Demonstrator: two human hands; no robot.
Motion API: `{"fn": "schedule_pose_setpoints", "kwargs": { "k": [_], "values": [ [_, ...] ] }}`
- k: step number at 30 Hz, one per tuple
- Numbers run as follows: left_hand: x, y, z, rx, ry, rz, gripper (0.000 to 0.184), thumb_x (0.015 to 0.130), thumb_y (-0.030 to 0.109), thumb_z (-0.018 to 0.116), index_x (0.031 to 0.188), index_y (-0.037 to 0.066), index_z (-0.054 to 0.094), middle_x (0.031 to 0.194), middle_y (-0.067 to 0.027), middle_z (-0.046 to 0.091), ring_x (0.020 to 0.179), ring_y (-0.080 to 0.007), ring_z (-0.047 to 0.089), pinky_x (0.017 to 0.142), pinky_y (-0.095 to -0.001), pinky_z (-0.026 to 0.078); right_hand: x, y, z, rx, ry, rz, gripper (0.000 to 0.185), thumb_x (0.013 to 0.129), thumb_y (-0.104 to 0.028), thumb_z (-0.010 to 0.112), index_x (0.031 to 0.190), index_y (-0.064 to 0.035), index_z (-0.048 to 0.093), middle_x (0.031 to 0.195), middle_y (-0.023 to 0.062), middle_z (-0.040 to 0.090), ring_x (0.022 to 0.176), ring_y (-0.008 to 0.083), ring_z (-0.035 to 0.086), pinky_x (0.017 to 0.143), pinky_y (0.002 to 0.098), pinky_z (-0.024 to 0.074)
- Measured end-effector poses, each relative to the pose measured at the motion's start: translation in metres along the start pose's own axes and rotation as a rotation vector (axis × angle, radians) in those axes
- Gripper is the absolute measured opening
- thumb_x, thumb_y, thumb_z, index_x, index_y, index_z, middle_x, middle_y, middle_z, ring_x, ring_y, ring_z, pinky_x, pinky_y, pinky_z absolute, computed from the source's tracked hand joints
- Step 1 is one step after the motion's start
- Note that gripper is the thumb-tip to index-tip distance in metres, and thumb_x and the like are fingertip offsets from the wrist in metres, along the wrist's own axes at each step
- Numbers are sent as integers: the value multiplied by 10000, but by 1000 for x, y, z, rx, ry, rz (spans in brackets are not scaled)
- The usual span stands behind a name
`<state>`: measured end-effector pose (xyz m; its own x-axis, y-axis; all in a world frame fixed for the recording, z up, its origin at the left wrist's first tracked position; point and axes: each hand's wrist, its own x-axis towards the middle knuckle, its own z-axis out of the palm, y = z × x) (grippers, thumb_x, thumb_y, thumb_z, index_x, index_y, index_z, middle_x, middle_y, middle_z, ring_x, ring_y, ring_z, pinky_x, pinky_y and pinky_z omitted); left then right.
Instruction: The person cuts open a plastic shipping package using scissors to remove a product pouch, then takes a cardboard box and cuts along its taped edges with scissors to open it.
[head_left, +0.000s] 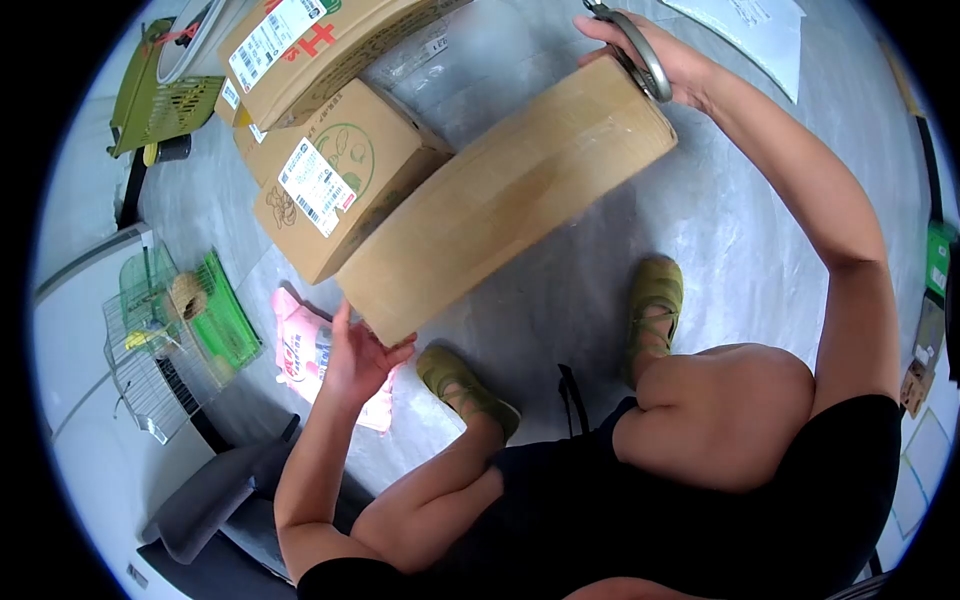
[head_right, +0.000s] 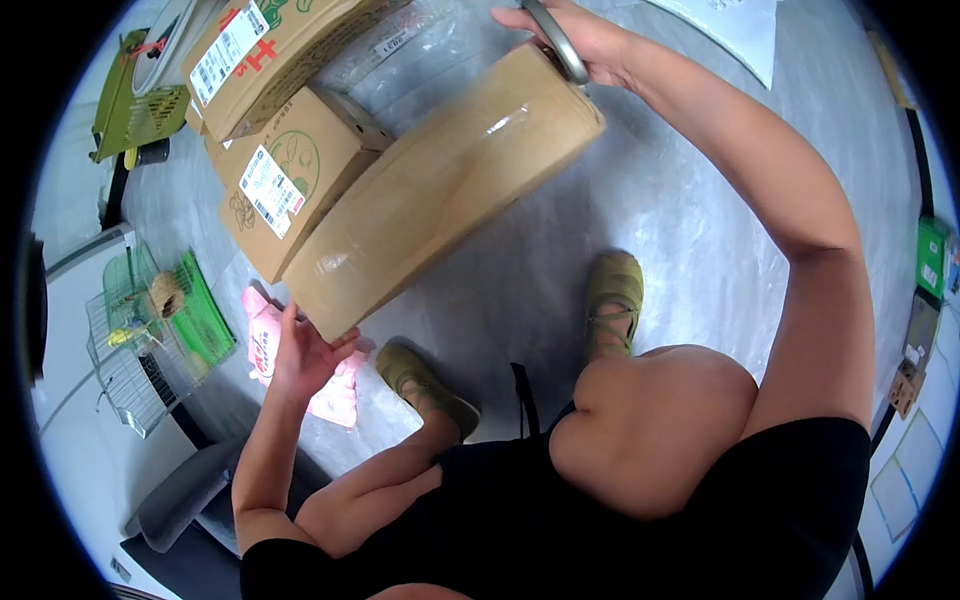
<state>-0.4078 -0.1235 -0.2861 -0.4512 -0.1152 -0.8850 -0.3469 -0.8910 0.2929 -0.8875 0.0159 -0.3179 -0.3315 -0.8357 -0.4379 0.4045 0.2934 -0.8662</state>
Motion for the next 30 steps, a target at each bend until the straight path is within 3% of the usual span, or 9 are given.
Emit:
{"fn": "schedule_pose_setpoints", "kwargs": {
  "k": [2,5,9,13,15,21,24,26,30],
  "values": [
    [-6,9,3,41,37,77,825,924,681,376,1314,-42,456,1105,-185,647,923,-315,670,830,-414,560,-2,-7,11,36,75,52,297,902,-366,678,922,-104,540,709,19,581,560,107,559,492,275,482],
    [-15,16,22,277,140,140,795,941,659,355,1251,-56,512,1124,-202,639,987,-319,655,893,-433,538,2,9,-3,101,48,142,340,871,-344,726,1005,-63,589,799,36,611,676,123,590,604,273,501],
    [-24,30,8,661,378,63,571,968,444,523,1275,-37,505,1130,-148,637,1013,-283,653,889,-413,530,-18,18,17,185,-17,88,367,912,-389,653,1050,-77,518,771,31,604,559,34,501,485,173,428],
    [-34,33,35,1665,688,885,679,836,252,725,1366,-51,426,1227,-220,590,1064,-323,611,886,-380,498,-19,29,33,216,-47,57,606,857,-502,685,1214,-64,465,963,98,607,750,98,557,672,231,492],
    [-36,43,86,1886,607,988,801,756,234,784,1396,-45,393,1341,-253,501,1193,-367,524,944,-416,466,-19,30,32,236,-71,60,718,830,-548,694,1283,-61,425,1053,127,590,850,130,566,760,255,495],
    [22,45,228,2045,168,1019,1203,523,373,904,1442,-73,268,1450,-268,348,1295,-427,391,1072,-503,324,-17,43,7,250,-138,-22,718,840,-503,702,1336,-74,412,1120,115,602,969,166,600,826,265,502],
    [56,24,251,2019,258,1069,1256,515,347,916,1482,-21,204,1467,-244,321,1319,-420,361,1064,-485,333,-24,64,-29,-50,-113,-268,535,867,-398,696,1263,-94,503,1090,79,636,929,178,640,800,306,521],
    [72,16,251,1938,384,1080,1244,511,341,916,1476,-18,217,1429,-241,354,1279,-415,394,1042,-484,350,-63,18,-38,-866,-23,-183,507,840,-352,724,1232,-97,531,1081,106,630,926,232,653,790,345,513],
    [80,9,249,1809,487,1104,1177,505,285,913,1449,-10,276,1338,-211,423,1195,-383,453,996,-469,391,-93,35,-68,-952,-15,-530,548,755,-251,792,1211,-92,534,1053,112,611,899,282,623,774,377,501]
  ]
}}
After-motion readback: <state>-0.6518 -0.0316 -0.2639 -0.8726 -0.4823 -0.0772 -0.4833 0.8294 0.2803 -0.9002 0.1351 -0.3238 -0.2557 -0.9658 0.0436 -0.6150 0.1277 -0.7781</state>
